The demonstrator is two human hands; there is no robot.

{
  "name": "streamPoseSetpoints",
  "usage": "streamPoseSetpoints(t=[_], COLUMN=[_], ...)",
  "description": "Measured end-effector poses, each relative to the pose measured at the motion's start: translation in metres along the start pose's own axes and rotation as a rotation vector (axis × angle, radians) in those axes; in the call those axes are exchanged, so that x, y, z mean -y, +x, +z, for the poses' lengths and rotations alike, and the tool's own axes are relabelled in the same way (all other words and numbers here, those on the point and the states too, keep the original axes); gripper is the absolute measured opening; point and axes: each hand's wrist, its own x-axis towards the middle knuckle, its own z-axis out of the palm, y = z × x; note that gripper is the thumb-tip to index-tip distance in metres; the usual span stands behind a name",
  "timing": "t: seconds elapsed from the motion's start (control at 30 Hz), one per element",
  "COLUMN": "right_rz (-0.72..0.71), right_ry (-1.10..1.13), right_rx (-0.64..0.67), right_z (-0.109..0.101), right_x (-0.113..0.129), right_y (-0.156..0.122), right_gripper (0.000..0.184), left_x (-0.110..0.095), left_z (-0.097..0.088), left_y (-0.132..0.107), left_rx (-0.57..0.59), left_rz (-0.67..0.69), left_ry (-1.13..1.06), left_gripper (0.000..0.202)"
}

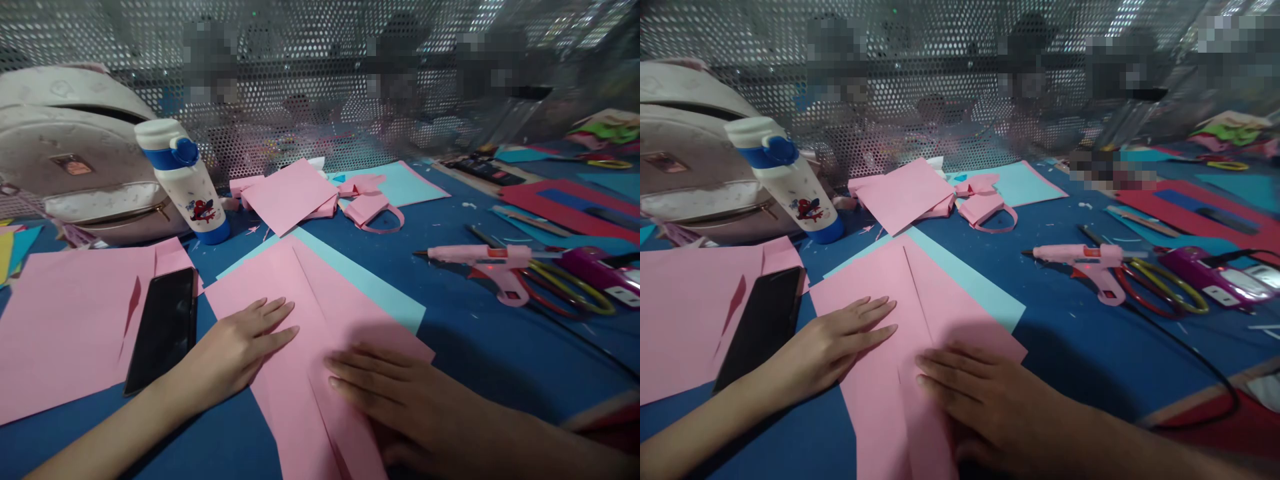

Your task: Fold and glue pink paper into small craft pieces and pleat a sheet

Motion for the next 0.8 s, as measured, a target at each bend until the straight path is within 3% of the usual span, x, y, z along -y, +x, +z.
streamPoseSetpoints(t=[0.13, 0.3, 0.47, 0.6, 0.8], right_rz=[-0.003, 0.065, 0.065, 0.05, 0.071], right_ry=[0.074, -0.114, -0.212, -0.268, -0.253], right_rx=[-0.097, -0.228, -0.343, -0.431, -0.44], right_z=[0.003, 0.005, -0.003, 0.005, 0.011], right_x=[0.014, 0.016, 0.009, 0.011, 0.018], right_y=[-0.001, -0.003, 0.003, 0.002, -0.007], right_gripper=[0.065, 0.045, 0.037, 0.029, 0.028], left_x=[-0.002, -0.009, -0.014, -0.014, -0.012], left_z=[-0.001, 0.0, 0.004, 0.006, 0.006], left_y=[-0.001, -0.001, 0.0, -0.001, -0.001], left_rx=[0.023, 0.033, 0.03, 0.043, 0.057], left_rz=[0.009, -0.023, -0.146, -0.155, -0.152], left_ry=[0.058, 0.122, 0.138, 0.124, 0.129], left_gripper=[0.042, 0.049, 0.048, 0.047, 0.05])
